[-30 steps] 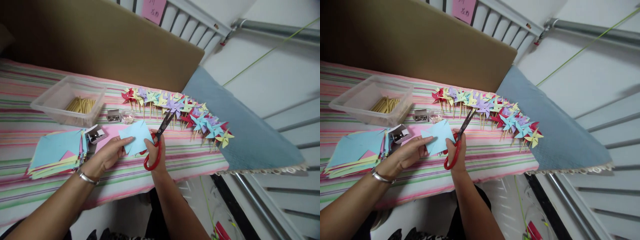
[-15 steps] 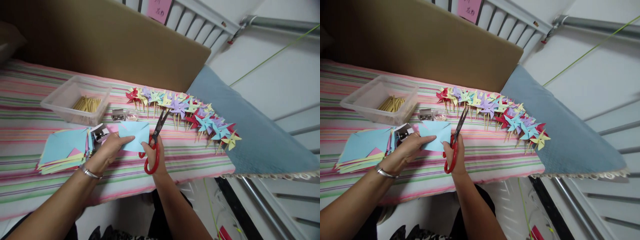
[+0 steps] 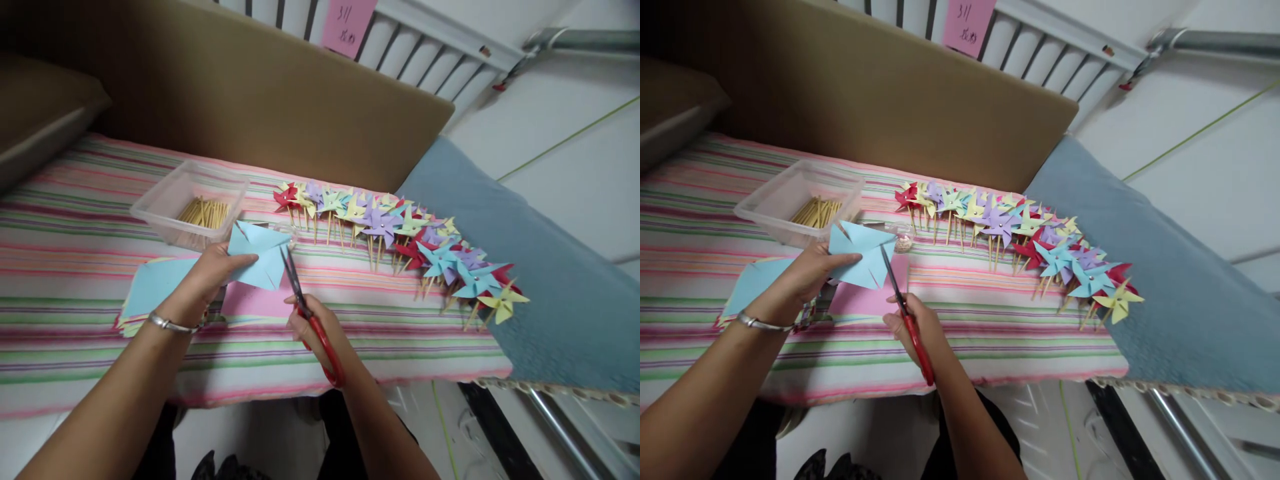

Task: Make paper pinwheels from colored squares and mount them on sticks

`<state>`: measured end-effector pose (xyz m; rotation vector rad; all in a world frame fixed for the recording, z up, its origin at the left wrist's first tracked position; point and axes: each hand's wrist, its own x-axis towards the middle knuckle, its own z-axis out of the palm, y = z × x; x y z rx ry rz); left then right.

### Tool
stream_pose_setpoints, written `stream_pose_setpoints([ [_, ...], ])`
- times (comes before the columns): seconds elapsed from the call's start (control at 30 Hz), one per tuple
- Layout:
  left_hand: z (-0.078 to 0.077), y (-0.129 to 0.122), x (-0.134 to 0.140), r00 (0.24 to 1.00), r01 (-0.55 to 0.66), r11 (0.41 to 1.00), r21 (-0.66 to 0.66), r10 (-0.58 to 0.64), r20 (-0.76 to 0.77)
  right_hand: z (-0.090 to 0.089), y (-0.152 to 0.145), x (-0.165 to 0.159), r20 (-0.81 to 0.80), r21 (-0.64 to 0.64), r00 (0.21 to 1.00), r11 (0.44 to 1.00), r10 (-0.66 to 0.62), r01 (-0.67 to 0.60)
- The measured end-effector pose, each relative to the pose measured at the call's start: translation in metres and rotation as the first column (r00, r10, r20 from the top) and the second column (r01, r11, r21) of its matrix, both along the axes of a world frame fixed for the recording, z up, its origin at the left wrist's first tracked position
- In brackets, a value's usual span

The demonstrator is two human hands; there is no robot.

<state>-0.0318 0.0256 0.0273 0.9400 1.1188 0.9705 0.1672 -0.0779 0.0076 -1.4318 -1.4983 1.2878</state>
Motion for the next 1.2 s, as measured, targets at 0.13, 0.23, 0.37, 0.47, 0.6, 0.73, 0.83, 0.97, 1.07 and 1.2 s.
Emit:
stream_pose_setpoints([
  [0.13,0.004,0.0,-0.004,0.999,-0.003,0.999,0.037,0.004,-0.034,0.004,-0.004,-0.001,0.037,-0.136,0.997,0.989,0.064,-0.059],
  [0.23,0.001,0.002,-0.009,1.0,0.023,0.997,0.068,-0.021,-0.018,0.008,-0.005,-0.003,0.051,-0.203,0.997,0.978,0.053,-0.041],
  [0.37,0.001,0.003,-0.014,0.999,0.033,0.997,0.074,-0.03,-0.04,0.012,-0.007,-0.005,0.04,-0.263,0.997,0.964,0.059,-0.046],
  [0.47,0.002,0.002,-0.015,0.999,0.038,0.996,0.078,-0.035,-0.041,0.012,-0.008,-0.005,0.037,-0.298,0.996,0.952,0.084,-0.069],
  [0.6,0.004,0.002,-0.016,0.999,0.038,0.996,0.078,-0.037,-0.011,0.008,-0.007,-0.005,0.04,-0.304,0.996,0.951,0.08,-0.064],
  [0.73,0.003,0.004,-0.018,0.999,0.044,0.997,0.069,-0.046,0.025,0.006,-0.007,-0.004,0.049,-0.306,0.995,0.95,0.085,-0.066],
  [0.83,0.002,0.005,-0.019,0.998,0.054,0.997,0.061,-0.055,0.021,0.007,-0.007,-0.004,0.056,-0.308,0.994,0.949,0.095,-0.073],
  [0.97,0.004,0.004,-0.018,0.998,0.059,0.995,0.075,-0.062,0.033,0.009,-0.007,-0.005,0.048,-0.302,0.994,0.95,0.094,-0.075],
  [1.07,0.005,0.002,-0.016,0.997,0.064,0.995,0.079,-0.067,0.039,0.012,-0.008,-0.007,0.061,-0.3,0.995,0.953,0.073,-0.052],
  [1.2,0.005,0.002,-0.014,0.997,0.067,0.996,0.058,-0.068,0.022,0.015,-0.007,-0.01,0.082,-0.293,0.996,0.956,0.04,-0.014],
])
